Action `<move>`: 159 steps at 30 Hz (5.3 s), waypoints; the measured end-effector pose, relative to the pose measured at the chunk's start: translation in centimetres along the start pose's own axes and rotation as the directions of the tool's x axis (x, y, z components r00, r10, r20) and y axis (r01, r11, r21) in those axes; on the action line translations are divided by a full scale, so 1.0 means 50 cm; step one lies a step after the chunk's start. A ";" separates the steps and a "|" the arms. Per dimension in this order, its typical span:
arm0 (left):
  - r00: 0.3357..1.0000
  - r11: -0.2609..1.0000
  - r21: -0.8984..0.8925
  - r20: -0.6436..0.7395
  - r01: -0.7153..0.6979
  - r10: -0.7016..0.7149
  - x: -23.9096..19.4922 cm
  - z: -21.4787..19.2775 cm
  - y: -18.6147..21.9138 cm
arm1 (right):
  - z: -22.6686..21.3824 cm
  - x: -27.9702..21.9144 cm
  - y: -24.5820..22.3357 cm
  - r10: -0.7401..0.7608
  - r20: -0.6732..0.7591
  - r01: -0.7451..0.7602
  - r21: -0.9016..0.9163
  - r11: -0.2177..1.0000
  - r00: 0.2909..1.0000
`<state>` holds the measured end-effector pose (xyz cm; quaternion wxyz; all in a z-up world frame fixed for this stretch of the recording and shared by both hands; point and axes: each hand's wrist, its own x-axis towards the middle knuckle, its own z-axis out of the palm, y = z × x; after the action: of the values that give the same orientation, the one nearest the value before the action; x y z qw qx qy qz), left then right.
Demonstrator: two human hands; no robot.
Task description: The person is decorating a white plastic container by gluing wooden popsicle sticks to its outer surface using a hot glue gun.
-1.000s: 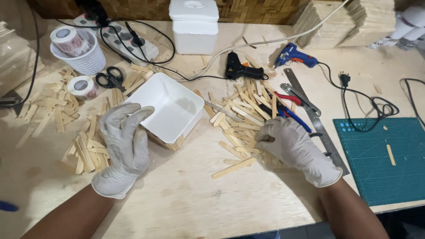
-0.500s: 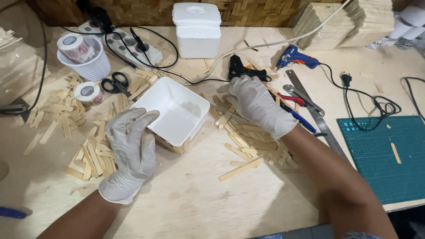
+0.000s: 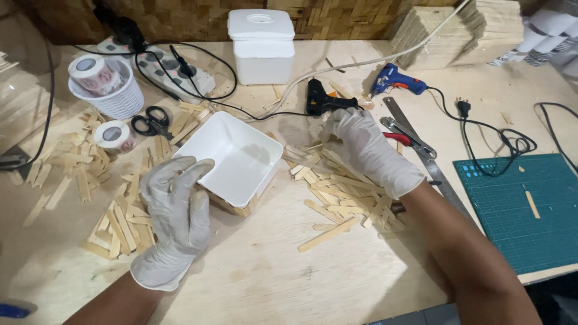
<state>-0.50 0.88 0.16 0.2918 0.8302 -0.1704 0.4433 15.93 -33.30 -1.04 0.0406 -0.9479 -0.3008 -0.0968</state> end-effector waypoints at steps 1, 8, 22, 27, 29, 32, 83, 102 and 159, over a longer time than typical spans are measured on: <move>1.000 1.000 -0.006 -0.002 -0.006 0.006 0.004 0.003 -0.002 | -0.021 -0.013 0.001 0.006 -0.004 -0.006 -0.005 1.000 1.000; 1.000 1.000 0.019 -0.007 -0.021 0.021 -0.002 0.009 -0.002 | -0.075 -0.085 0.004 0.166 0.285 -0.165 -0.026 0.986 0.944; 1.000 1.000 0.023 -0.011 0.002 -0.001 0.002 0.019 0.001 | -0.011 -0.072 -0.045 0.113 0.046 -0.114 0.023 0.993 0.993; 1.000 1.000 0.002 0.002 0.015 -0.015 0.007 0.016 0.011 | -0.021 -0.099 -0.039 0.345 0.223 -0.395 0.705 0.589 0.912; 1.000 1.000 0.010 0.003 -0.007 0.007 0.007 0.013 0.007 | -0.067 -0.101 -0.062 0.397 0.250 -0.441 0.729 0.524 0.883; 0.998 0.997 0.037 -0.009 -0.061 0.061 -0.001 0.010 0.001 | -0.120 -0.112 -0.064 0.477 0.230 -0.486 0.695 0.530 0.849; 0.558 0.632 -0.116 0.607 0.766 -0.565 -0.045 0.092 0.252 | -0.085 -0.199 -0.211 0.095 -0.316 0.097 0.542 0.835 0.944; 0.416 0.357 -0.233 0.669 0.905 -0.616 -0.034 0.095 0.252 | -0.126 -0.170 -0.224 -0.294 -0.623 0.361 -0.019 0.932 0.725; 0.808 0.997 0.049 0.584 0.056 -0.074 0.069 -0.030 0.087 | -0.103 -0.162 -0.245 0.493 0.249 -0.371 0.914 0.164 0.833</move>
<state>-1.92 -1.62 5.18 0.2280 0.9359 -0.2169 0.1585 1.54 -28.57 2.54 0.6248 -0.7781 -0.0141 0.0625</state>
